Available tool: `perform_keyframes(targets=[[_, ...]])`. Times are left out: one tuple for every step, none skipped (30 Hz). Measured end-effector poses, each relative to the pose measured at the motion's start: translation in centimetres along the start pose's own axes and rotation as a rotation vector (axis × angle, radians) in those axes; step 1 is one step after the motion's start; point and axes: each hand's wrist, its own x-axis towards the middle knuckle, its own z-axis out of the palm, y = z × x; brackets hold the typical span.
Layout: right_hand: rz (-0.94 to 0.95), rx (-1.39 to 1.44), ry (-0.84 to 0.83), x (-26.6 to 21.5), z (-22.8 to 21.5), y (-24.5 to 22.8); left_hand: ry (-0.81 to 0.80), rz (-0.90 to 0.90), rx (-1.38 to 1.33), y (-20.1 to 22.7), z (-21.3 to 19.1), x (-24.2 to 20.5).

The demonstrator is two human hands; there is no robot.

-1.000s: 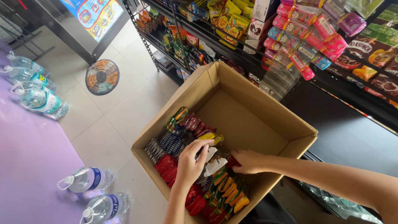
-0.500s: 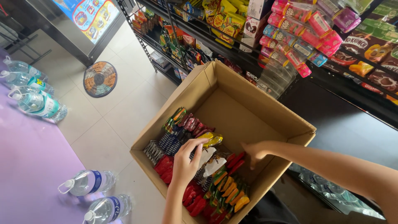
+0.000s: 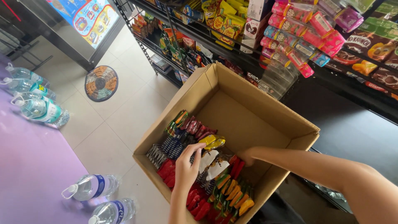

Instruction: The recorder is taking various snack items from a shelf and placing them into a cardboard box.

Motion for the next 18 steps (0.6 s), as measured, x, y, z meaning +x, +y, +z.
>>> perform_keyframes(targets=[[0.003, -0.009, 0.006, -0.3, -0.1, -0.1, -0.015, 0.030, 0.111, 0.1, 0.4, 0.5], [0.006, -0.018, 0.011, -0.7, -0.2, -0.1, -0.029, 0.059, 0.222, 0.2, 0.8, 1.1], [0.006, -0.027, 0.014, -1.0, 0.0, 0.1, -0.031, 0.059, 0.219, 0.2, 1.6, 2.0], [0.007, -0.037, 0.017, -1.2, 0.1, 0.2, -0.079, 0.239, 0.309, 0.1, 2.3, 2.9], [0.004, -0.049, 0.019, -1.4, 0.1, 0.2, -0.126, 0.416, 0.399, 0.1, 2.9, 3.8], [0.002, -0.062, 0.022, -1.8, 0.7, 1.6, -0.124, 0.415, 0.399, -1.5, 4.0, 4.7], [-0.001, -0.076, 0.026, -2.3, 1.1, 2.9, -0.210, 0.486, 0.416, -3.0, 5.1, 5.7], [-0.004, -0.089, 0.030, -2.9, 1.2, 4.1, -0.296, 0.556, 0.433, -4.6, 6.2, 6.7], [-0.007, -0.102, 0.034, -3.2, 1.8, 4.2, -0.295, 0.556, 0.434, -6.3, 7.0, 7.2], [-0.011, -0.114, 0.038, -3.5, 2.1, 4.4, -0.415, 0.438, 0.524, -7.9, 7.7, 7.8], [-0.014, -0.125, 0.043, -3.9, 2.4, 4.5, -0.535, 0.318, 0.612, -9.6, 8.5, 8.3], [-0.017, -0.136, 0.047, -4.1, 2.8, 4.4, -0.534, 0.317, 0.613, -10.2, 8.4, 8.5], [-0.019, -0.143, 0.052, -4.3, 3.3, 4.4, -0.497, 0.293, 0.639, -10.8, 8.4, 8.7], [-0.021, -0.151, 0.057, -4.5, 3.7, 4.3, -0.460, 0.269, 0.666, -11.4, 8.4, 8.9], [-0.021, -0.157, 0.062, -3.5, 3.0, 2.9, -0.464, 0.271, 0.665, -11.5, 8.4, 8.9], [-0.021, -0.163, 0.067, -2.7, 2.4, 1.4, -0.431, 0.276, 0.641, -11.7, 8.4, 9.0], [-0.023, -0.171, 0.071, -1.8, 1.8, -0.2, -0.395, 0.279, 0.618, -11.8, 8.4, 9.0], [-0.025, -0.179, 0.075, -1.1, 2.0, -0.3, -0.397, 0.279, 0.618, -11.7, 8.3, 8.8]])
